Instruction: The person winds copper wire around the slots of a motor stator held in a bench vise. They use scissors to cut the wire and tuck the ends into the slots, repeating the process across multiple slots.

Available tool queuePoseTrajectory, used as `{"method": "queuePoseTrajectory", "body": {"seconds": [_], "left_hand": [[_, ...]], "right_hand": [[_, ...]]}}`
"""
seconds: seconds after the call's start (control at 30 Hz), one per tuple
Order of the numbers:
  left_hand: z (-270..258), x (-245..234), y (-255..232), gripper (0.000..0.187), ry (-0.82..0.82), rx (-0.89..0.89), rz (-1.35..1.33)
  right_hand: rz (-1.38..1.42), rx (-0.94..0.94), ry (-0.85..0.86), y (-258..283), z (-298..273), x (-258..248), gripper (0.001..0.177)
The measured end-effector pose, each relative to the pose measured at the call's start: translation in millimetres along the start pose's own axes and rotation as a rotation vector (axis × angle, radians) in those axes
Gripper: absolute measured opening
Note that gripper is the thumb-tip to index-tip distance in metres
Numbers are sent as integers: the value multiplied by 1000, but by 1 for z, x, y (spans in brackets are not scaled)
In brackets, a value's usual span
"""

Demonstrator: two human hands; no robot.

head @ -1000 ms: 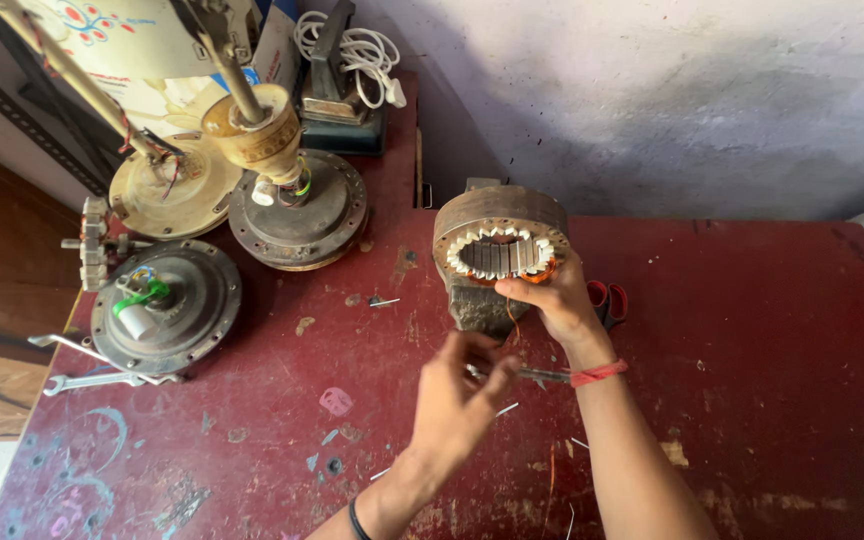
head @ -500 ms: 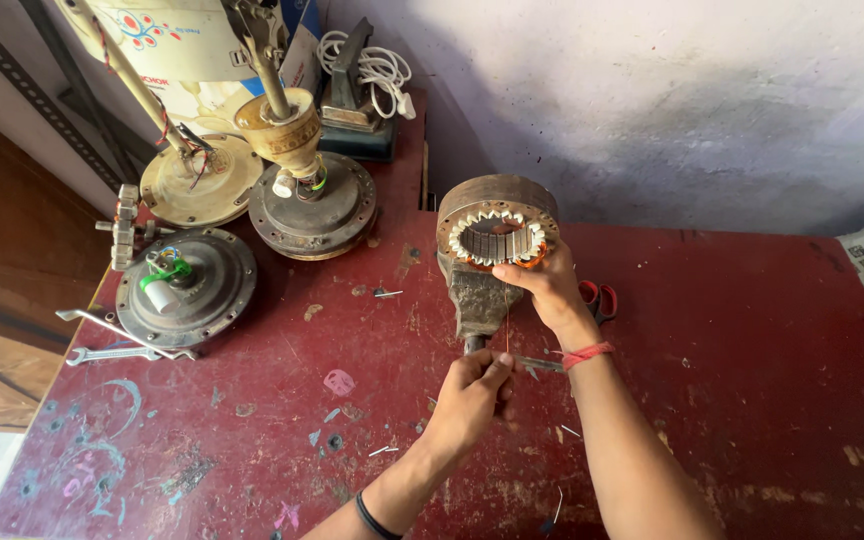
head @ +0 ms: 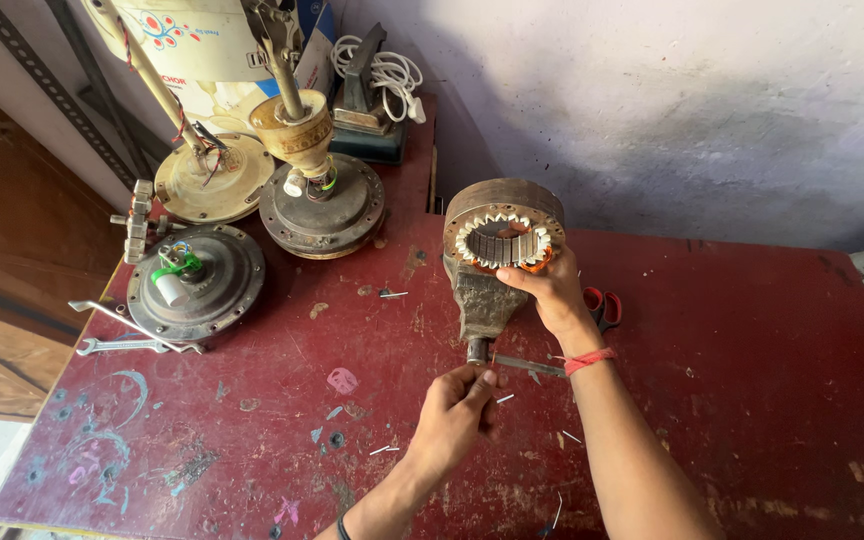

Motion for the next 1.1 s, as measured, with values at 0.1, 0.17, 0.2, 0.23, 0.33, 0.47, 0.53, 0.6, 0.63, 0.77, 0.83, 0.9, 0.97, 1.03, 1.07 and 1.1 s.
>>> {"method": "queuePoseTrajectory", "body": {"seconds": [0.1,0.17,0.2,0.23,0.33,0.47,0.53,0.6,0.63,0.77,0.83,0.9,0.97,1.03,1.07,1.1], "left_hand": [[-3,-12,-11,21,-144,79,200],[-1,-27,-34,28,-320,279,411],[1,-36,-51,37,-427,441,531],[2,-42,-67,47,-532,604,651],[37,-63,-101,88,-446,772,608],[98,-62,-130,95,57,792,257],[117,-61,-130,83,183,672,219],[126,-62,-128,73,273,601,197],[127,-64,-127,69,302,586,194],[132,-70,-123,63,353,575,223],[135,-71,-121,66,369,590,209],[139,-72,-119,68,367,598,214],[142,-74,-117,69,349,599,238],[144,-75,-115,71,369,598,207],[144,-75,-115,73,380,600,193],[145,-76,-115,72,380,602,201]], "right_hand": [[-16,-5,15,2,1,1,67],[-26,7,6,2,0,2,68],[-32,14,1,2,-1,1,68],[-40,17,-7,3,0,1,68],[-35,21,-16,2,0,3,69],[5,1,16,5,1,4,66],[20,5,21,4,0,4,65],[46,19,10,1,3,4,65],[55,14,4,1,3,4,64],[74,21,7,0,3,2,58],[72,27,23,-1,4,1,56],[61,24,35,-2,5,0,54],[57,-4,42,-3,7,0,55],[54,-16,45,-5,8,-1,55],[54,-14,44,-6,8,-1,55],[53,-14,43,-7,8,-2,55]]}}
Point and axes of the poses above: each hand's wrist, its own z-axis towards the middle knuckle, its own x-axis out of the palm, y = z × x, the point moved 6 cm from there along z, towards the middle knuckle, and after that the axes turned 7 degrees about y, right-handed, at the moved point
